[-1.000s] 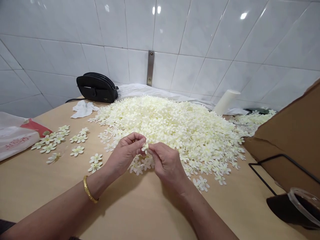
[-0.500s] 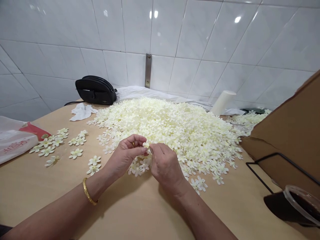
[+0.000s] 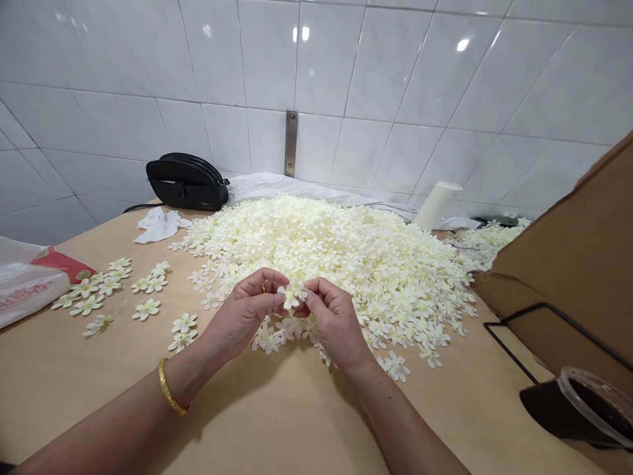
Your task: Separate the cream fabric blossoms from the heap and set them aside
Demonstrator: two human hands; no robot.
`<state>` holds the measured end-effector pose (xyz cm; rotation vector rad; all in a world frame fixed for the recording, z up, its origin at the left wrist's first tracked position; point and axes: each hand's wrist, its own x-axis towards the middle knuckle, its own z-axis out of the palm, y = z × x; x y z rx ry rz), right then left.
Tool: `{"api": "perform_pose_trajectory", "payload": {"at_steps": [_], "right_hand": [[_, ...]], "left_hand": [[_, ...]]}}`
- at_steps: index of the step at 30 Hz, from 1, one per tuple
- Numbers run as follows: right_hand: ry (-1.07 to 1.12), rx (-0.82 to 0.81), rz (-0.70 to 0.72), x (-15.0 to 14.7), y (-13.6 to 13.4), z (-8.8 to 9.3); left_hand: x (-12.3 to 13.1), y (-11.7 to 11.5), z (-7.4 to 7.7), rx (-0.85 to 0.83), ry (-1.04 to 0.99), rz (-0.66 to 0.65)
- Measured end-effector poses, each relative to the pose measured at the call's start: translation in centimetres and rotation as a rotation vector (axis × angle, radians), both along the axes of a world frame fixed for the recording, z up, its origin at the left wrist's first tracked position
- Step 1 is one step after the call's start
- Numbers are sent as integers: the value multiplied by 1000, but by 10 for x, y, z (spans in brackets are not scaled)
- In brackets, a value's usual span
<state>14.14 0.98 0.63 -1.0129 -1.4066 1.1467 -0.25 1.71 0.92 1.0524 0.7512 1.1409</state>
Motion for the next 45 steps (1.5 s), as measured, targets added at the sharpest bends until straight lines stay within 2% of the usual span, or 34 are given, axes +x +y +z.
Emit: {"api": "perform_pose_trajectory", "payload": {"at_steps": [4,6,8,10,13,15,17,20,22,24,26,31,35,38,45], "right_hand": [[104,-53,-17,4,3,1],[45,0,-82,5,1,3],[-160,148,-199,5,0,3],[-435,385,-298,4,-2,1],[-715,713,-300,1,-3,-4],[-741,781,-262,-1,-2,-6],[-653,716,-255,-2,-2,-5],[-431,452,-257,0,-1,0],[-342,267,-196,1,-1,4],[-296,159,-85,2,-1,7],[-252,125,-12,3,-1,9],[-203,173,20,5,-2,8],[-248,158,-46,4,-2,8],[-194,100,-66,3,-2,9],[11,9,9,2,2,7]], "left_hand": [[-2,1,1,37,179,78],[-2,1,2,45,247,108],[-1,-1,2,44,260,91],[1,-2,2,54,233,54],[2,-2,1,66,186,22],[3,-2,0,55,167,15],[3,-1,-1,55,155,19],[2,-1,0,84,155,22],[3,-2,2,101,172,20],[3,-3,3,124,196,18],[3,-4,3,146,216,18],[3,-4,0,156,292,67],[3,-4,0,176,315,95],[4,-4,2,134,281,53],[3,-3,1,61,113,-59]]}}
